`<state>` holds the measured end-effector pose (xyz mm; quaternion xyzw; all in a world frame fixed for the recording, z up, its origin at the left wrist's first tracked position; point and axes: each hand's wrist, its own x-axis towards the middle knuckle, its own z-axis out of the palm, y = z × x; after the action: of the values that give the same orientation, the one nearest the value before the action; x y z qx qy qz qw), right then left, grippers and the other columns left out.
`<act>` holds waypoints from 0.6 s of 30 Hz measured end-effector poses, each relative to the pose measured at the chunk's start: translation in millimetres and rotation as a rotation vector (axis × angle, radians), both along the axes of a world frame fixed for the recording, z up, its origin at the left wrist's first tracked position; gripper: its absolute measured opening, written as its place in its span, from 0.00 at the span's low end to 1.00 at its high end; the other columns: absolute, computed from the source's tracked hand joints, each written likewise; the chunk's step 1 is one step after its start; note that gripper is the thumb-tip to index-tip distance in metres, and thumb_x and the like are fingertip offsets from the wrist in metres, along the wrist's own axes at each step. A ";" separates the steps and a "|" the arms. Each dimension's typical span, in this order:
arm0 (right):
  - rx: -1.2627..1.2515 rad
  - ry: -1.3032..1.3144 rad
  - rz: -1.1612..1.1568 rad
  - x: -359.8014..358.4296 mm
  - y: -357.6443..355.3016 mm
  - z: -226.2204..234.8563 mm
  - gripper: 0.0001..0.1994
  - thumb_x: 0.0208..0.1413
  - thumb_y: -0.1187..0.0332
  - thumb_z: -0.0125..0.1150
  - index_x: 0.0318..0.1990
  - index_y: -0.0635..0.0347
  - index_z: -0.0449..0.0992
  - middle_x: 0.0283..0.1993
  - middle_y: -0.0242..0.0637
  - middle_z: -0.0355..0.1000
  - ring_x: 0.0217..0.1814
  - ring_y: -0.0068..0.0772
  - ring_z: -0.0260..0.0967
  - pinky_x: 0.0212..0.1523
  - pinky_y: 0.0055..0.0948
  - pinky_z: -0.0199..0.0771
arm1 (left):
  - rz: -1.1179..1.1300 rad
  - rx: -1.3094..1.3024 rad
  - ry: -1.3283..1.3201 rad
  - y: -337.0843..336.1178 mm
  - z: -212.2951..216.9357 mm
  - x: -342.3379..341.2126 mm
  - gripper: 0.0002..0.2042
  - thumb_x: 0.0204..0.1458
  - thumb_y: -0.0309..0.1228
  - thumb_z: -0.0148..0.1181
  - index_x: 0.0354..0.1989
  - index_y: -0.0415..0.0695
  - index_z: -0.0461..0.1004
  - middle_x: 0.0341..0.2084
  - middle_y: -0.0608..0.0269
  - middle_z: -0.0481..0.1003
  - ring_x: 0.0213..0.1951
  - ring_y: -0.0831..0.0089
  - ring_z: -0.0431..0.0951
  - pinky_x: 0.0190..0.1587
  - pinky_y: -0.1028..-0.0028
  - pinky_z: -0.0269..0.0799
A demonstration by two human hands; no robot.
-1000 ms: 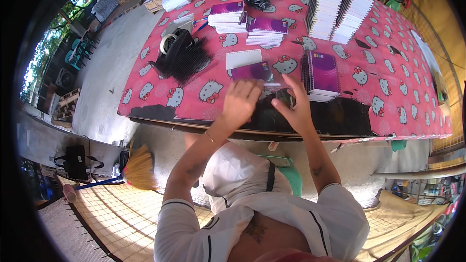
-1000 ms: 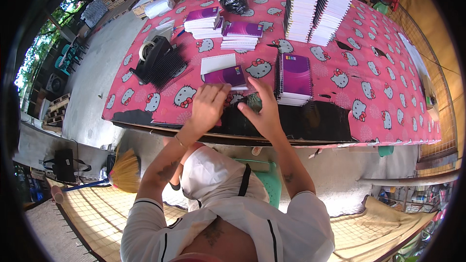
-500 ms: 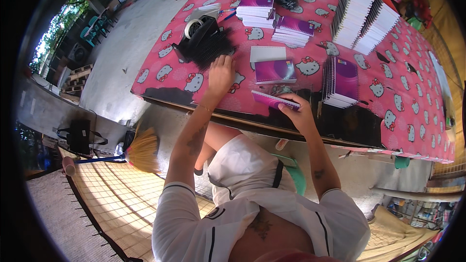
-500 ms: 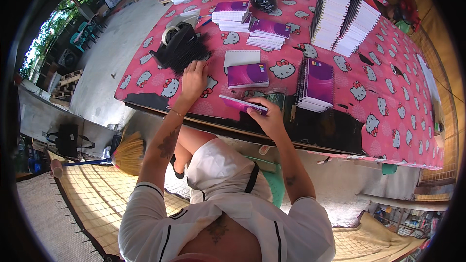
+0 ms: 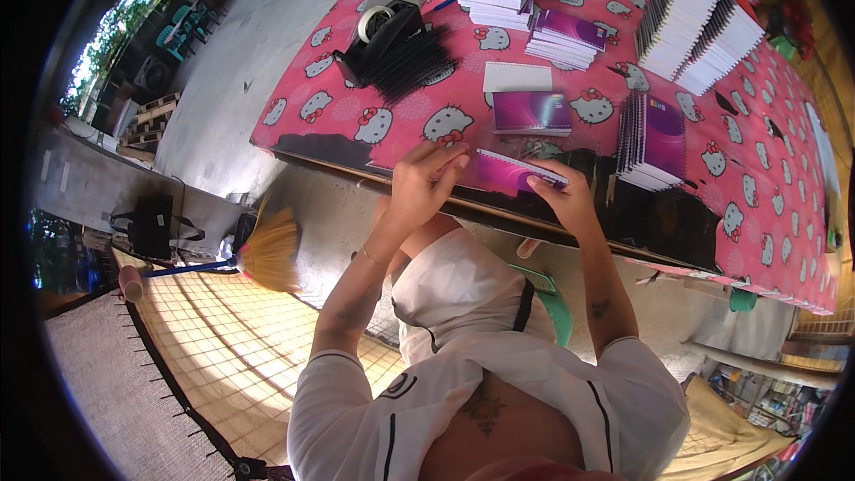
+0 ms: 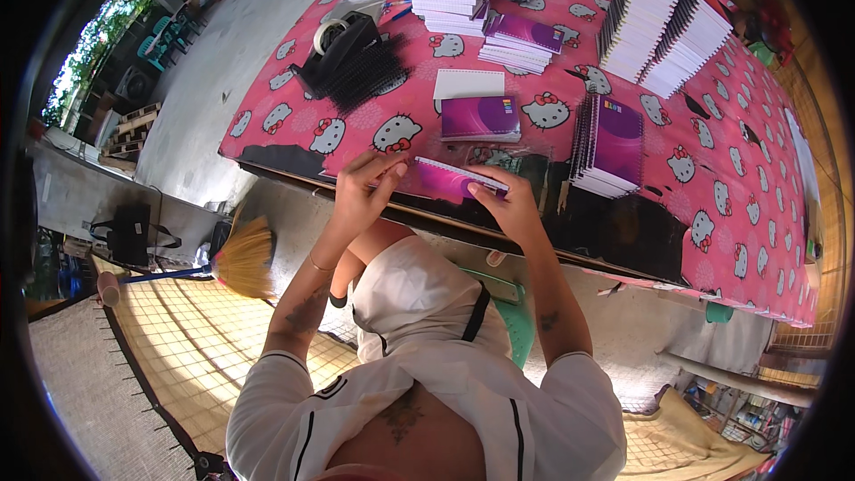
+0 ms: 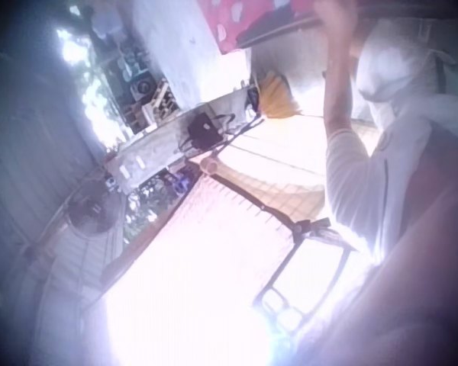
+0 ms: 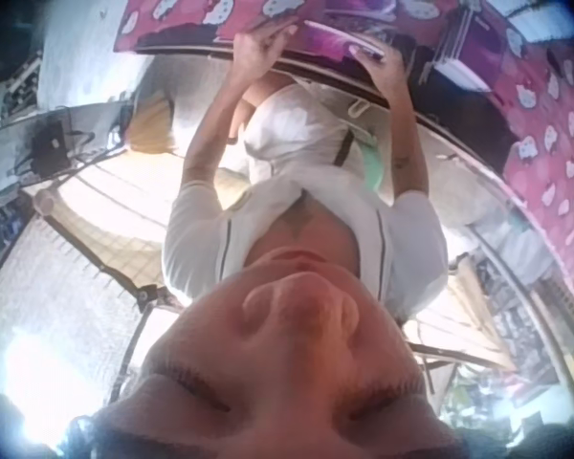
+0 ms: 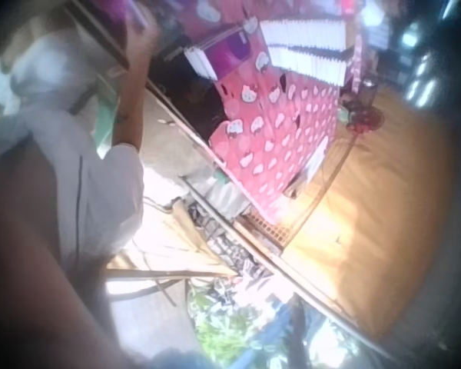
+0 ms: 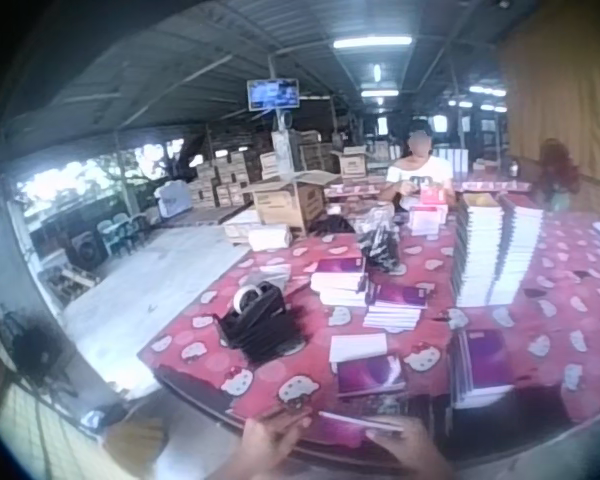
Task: The person assembles notebooks by picking up small stacks of pages, aligning them, and sliding them into a purple cover by hand before placing the finished items into a larger stack on the table.
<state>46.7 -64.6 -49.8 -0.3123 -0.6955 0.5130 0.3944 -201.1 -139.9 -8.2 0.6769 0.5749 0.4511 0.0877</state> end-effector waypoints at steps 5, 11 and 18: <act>-0.003 -0.019 0.013 -0.2 0.2 1.4 0.12 0.58 0.74 0.63 0.49 0.67 0.77 0.40 0.37 0.78 0.41 0.20 0.71 0.45 0.22 0.71 | -0.015 -0.039 0.018 1.3 -0.6 -4.4 0.10 0.54 0.24 0.63 0.44 0.38 0.80 0.27 0.56 0.77 0.27 0.65 0.78 0.33 0.71 0.75; 0.012 -0.015 0.045 1.2 0.8 3.7 0.12 0.59 0.74 0.63 0.48 0.68 0.77 0.40 0.35 0.77 0.42 0.19 0.70 0.46 0.21 0.70 | -0.116 0.075 0.083 12.4 10.3 -1.2 0.10 0.53 0.25 0.65 0.43 0.37 0.77 0.32 0.55 0.77 0.31 0.62 0.78 0.33 0.66 0.74; 0.074 -0.011 0.028 0.5 -2.5 2.1 0.11 0.59 0.74 0.62 0.49 0.66 0.78 0.39 0.38 0.78 0.41 0.20 0.71 0.45 0.23 0.71 | -0.314 -0.116 0.122 22.8 13.9 -4.6 0.15 0.53 0.32 0.66 0.45 0.39 0.75 0.36 0.56 0.71 0.34 0.58 0.76 0.34 0.65 0.73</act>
<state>47.2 -67.1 -47.8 -0.2904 -0.7205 0.4906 0.3948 -205.6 -117.1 5.7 0.7784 0.4915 0.3560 0.1608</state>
